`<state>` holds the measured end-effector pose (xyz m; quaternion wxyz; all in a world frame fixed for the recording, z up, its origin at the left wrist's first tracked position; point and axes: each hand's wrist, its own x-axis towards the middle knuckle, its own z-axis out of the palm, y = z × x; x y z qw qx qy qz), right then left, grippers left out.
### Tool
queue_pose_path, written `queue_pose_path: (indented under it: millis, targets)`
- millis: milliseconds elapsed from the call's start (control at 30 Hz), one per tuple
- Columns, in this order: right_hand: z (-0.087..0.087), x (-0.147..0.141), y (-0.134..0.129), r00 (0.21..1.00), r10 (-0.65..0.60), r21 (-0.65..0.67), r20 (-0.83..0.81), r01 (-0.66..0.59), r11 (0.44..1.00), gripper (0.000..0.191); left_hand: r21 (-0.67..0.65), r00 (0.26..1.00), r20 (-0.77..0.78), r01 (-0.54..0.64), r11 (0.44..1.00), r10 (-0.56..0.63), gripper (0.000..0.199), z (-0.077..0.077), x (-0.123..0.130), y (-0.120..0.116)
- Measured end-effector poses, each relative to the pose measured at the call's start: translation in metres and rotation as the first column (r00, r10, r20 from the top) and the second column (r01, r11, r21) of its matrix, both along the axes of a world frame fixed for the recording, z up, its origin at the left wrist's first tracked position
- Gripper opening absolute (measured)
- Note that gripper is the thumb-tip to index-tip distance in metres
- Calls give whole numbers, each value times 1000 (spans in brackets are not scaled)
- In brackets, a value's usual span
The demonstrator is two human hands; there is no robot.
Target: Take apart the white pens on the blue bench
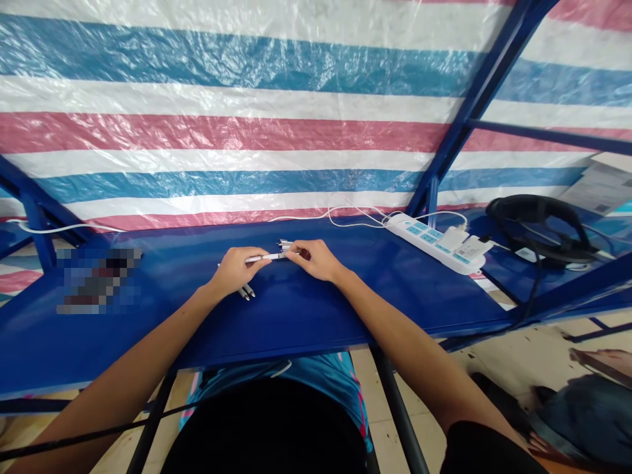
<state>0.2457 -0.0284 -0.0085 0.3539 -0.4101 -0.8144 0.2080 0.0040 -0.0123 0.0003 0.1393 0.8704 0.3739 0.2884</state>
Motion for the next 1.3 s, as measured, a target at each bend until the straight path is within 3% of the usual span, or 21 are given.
queue_pose_path:
  millis: [100, 233, 800, 1000, 1200, 1300]
  targets:
    - [1, 2, 1, 1000, 11, -39, 2, -11, 999, 59, 22, 1000, 15, 4, 1000, -4, 25, -2, 2, 0]
    - [1, 3, 1, 1000, 1, -56, 5, -1, 998, 59, 27, 1000, 6, 26, 999, -26, 25, -4, 2, 1]
    - [-1, 3, 0, 996, 25, -81, -87, -32, 996, 20, 71, 1000, -15, 11, 997, -10, 22, -9, 2, 3]
    - [1, 2, -2, 996, 39, -97, -81, -47, 994, 31, 70, 1000, -3, 6, 998, -6, 18, -10, 2, 4]
    - [3, 4, -1, 999, 37, -90, 13, -35, 995, 63, 86, 1000, 2, 12, 996, -12, 18, -12, 2, 5]
    - [3, 3, 0, 999, 48, -102, 14, -46, 994, 66, 90, 1000, -2, 17, 996, -17, 19, -12, 1, 5]
